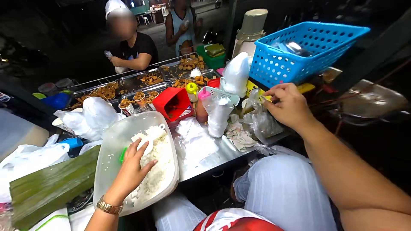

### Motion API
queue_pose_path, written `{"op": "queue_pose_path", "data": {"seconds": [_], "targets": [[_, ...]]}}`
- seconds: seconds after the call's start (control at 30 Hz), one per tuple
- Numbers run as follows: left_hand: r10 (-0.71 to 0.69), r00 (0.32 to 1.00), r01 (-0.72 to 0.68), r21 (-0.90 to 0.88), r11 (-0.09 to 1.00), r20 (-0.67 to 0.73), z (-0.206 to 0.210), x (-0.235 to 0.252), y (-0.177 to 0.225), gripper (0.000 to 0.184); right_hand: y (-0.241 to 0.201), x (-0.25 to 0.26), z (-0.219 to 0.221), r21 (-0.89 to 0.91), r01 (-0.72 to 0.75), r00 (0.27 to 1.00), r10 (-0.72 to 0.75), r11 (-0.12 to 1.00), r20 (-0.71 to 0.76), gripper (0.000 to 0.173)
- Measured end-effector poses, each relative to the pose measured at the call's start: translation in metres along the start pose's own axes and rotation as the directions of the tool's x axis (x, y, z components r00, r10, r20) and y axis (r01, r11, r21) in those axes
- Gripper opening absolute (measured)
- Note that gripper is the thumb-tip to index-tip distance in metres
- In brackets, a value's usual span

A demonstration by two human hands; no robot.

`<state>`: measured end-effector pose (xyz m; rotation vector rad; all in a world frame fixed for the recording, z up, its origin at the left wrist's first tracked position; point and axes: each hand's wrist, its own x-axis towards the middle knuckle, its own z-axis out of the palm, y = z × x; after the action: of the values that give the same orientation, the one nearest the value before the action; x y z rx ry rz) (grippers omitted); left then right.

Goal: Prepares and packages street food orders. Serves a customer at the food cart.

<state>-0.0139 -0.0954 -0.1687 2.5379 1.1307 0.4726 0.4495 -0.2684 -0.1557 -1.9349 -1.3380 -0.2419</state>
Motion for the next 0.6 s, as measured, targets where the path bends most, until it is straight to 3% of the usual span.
{"op": "queue_pose_path", "data": {"seconds": [0.13, 0.17, 0.23, 0.27, 0.3, 0.37, 0.4, 0.43, 0.47, 0.5, 0.53, 0.6], "targets": [[0.159, 0.961, -0.14, 0.097, 0.985, -0.228, 0.011, -0.015, 0.018, 0.036, -0.005, -0.006, 0.009, 0.034, 0.11, 0.992, -0.112, 0.993, 0.059, 0.02], [0.173, 0.968, -0.153, 0.117, 0.981, -0.182, 0.01, -0.021, 0.02, 0.049, -0.005, -0.007, 0.01, 0.044, 0.126, 0.988, -0.129, 0.991, 0.079, 0.019], [0.08, 0.995, -0.088, 0.124, 0.988, 0.067, 0.001, -0.028, 0.024, 0.098, -0.009, -0.009, 0.018, 0.07, 0.139, 0.977, -0.148, 0.988, 0.153, 0.015], [0.051, 0.993, -0.063, 0.122, 0.991, 0.102, -0.002, -0.03, 0.023, 0.105, -0.013, -0.011, 0.025, 0.09, 0.142, 0.965, -0.158, 0.986, 0.208, 0.014], [0.055, 0.998, -0.06, 0.125, 0.99, 0.037, -0.002, -0.033, 0.02, 0.097, -0.021, -0.014, 0.035, 0.11, 0.143, 0.943, -0.169, 0.984, 0.286, 0.012], [0.099, 0.973, -0.055, 0.205, 0.977, -0.21, 0.004, -0.033, 0.015, 0.063, -0.041, -0.022, 0.067, 0.152, 0.178, 0.854, -0.229, 0.972, 0.467, 0.011], [0.089, 0.963, -0.026, 0.244, 0.969, -0.252, 0.006, -0.031, 0.016, 0.057, -0.053, -0.028, 0.087, 0.172, 0.197, 0.776, -0.261, 0.965, 0.575, 0.013], [0.053, 0.973, 0.006, 0.254, 0.967, -0.225, 0.006, -0.03, 0.021, 0.063, -0.067, -0.033, 0.108, 0.195, 0.205, 0.679, -0.283, 0.959, 0.678, 0.017], [-0.025, 0.991, 0.056, 0.232, 0.971, -0.135, 0.005, -0.028, 0.027, 0.08, -0.08, -0.039, 0.13, 0.221, 0.202, 0.598, -0.299, 0.954, 0.744, 0.022], [-0.095, 0.995, 0.098, 0.191, 0.977, -0.027, 0.006, -0.024, 0.031, 0.099, -0.092, -0.044, 0.152, 0.249, 0.18, 0.558, -0.307, 0.952, 0.771, 0.025], [-0.118, 0.993, 0.114, 0.174, 0.978, 0.01, 0.009, -0.02, 0.032, 0.105, -0.104, -0.047, 0.172, 0.259, 0.128, 0.54, -0.286, 0.957, 0.791, 0.033], [-0.098, 0.99, 0.118, 0.216, 0.969, -0.101, 0.017, -0.016, 0.033, 0.082, -0.126, -0.05, 0.203, 0.234, -0.018, 0.554, -0.186, 0.972, 0.811, 0.06]]}}
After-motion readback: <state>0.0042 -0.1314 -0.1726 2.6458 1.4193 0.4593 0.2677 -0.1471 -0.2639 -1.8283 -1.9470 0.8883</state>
